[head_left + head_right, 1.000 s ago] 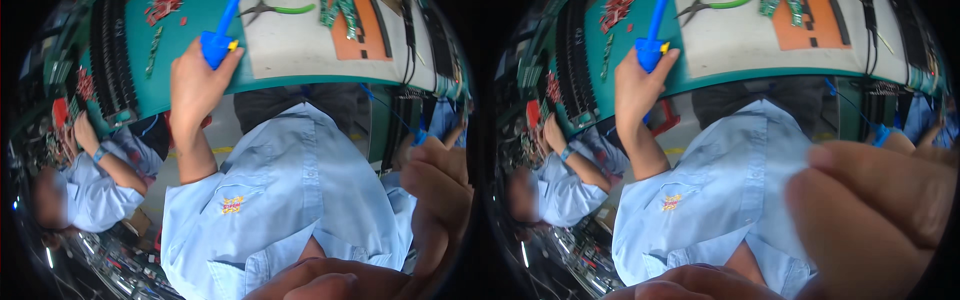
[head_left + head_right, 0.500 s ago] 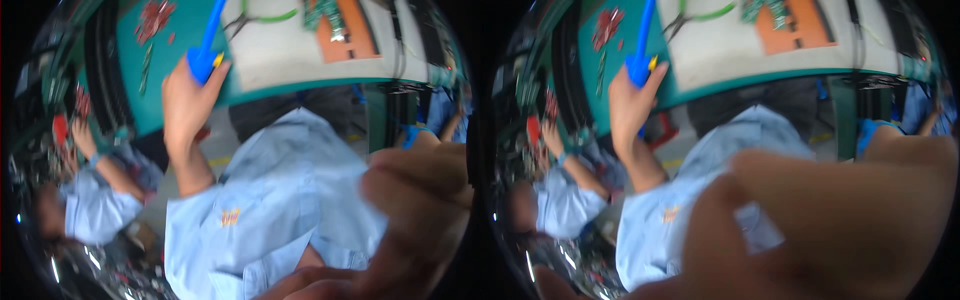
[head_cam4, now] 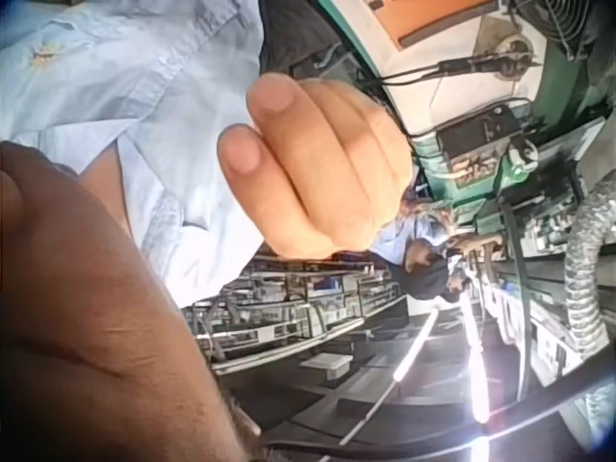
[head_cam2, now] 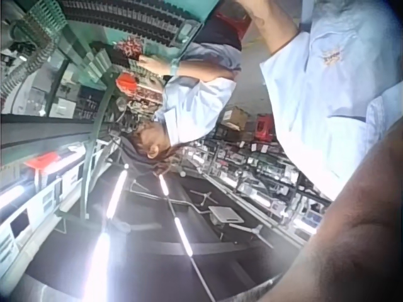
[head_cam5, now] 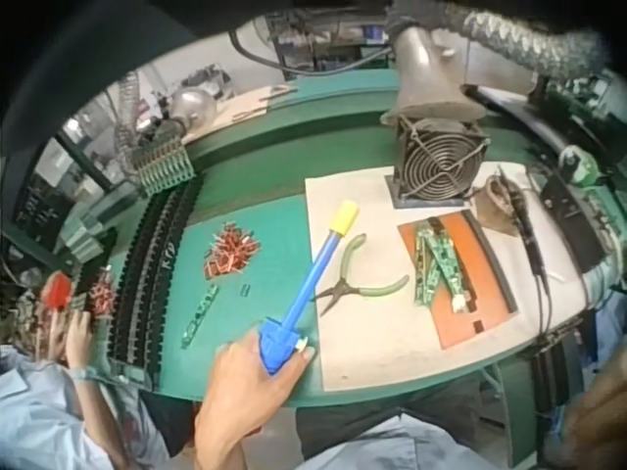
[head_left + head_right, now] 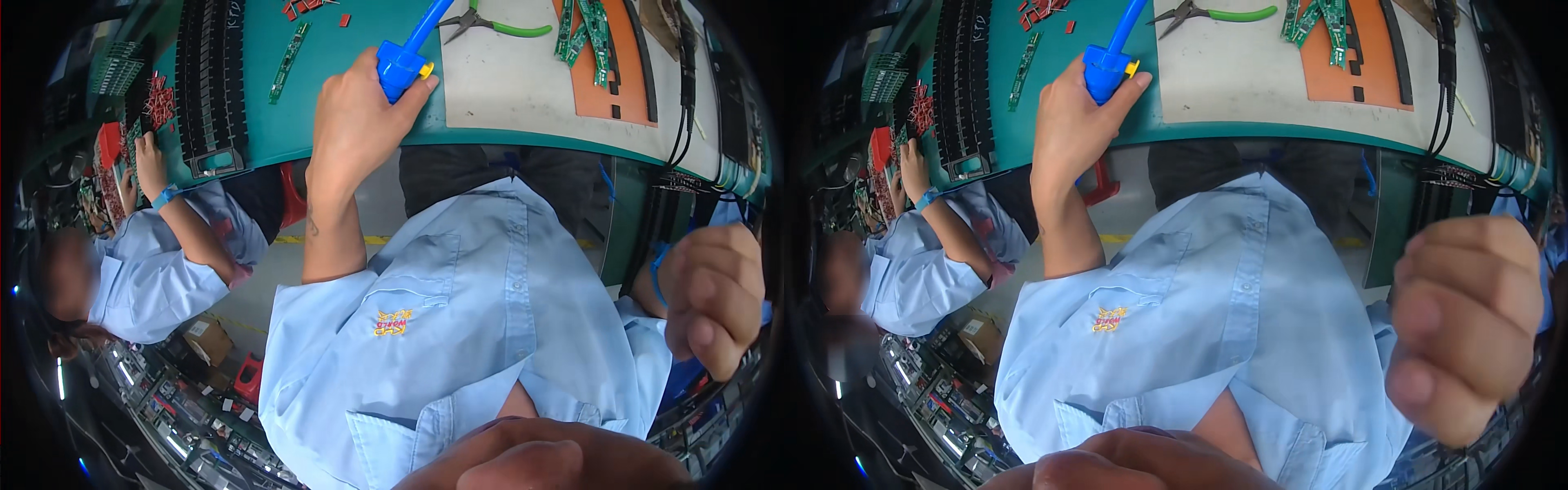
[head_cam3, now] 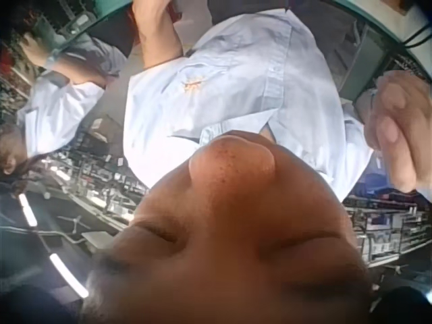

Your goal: Soldering and desoldering electronic components on a printed circuit board at a workstation.

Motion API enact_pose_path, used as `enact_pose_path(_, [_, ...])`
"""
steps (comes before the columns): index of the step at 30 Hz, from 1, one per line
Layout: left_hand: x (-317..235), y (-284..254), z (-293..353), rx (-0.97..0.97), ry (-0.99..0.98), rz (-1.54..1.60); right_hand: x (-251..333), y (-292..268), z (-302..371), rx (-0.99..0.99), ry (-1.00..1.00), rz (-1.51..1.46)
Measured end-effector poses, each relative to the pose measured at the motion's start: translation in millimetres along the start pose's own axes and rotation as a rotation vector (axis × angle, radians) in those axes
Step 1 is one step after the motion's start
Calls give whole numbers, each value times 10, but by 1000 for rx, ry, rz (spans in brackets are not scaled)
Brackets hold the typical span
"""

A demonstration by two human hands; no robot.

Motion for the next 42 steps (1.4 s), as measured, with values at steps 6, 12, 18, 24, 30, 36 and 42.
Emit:
enact_pose_path(6, [39, -61, 85, -17, -37, 94, -417, 582, 243, -115, 382, 168])
enact_pose_path(12, [345, -268, 111, -61, -226, 222, -851, 653, 491, -51, 613, 526])
enact_pose_path(18, [601, -246, 47, 58, -289, 535, -1244, 537, 561, 167, 1015, 647])
enact_pose_path(24, [721, -216, 5, 58, -280, 681, -1714, 744, 499, 247, 993, 817])
enact_pose_path(30, [730, -217, 1, 85, -274, 688, -1861, 799, 547, 308, 993, 790])
enact_pose_path(36, [774, -217, -12, 104, -252, 676, -2040, 823, 404, 255, 961, 685])
enact_pose_path(42, [851, -275, -38, 95, -244, 631, -2150, 851, 271, 194, 958, 598])
Point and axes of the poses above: each hand's wrist, its own z-axis away from the middle knuckle, its own y-axis out of the palm, x = y × z, the point moved 5 cm from there along -z, towards the middle knuckle, and after that the axes turned 11 degrees about -y, right-handed, at the moved point
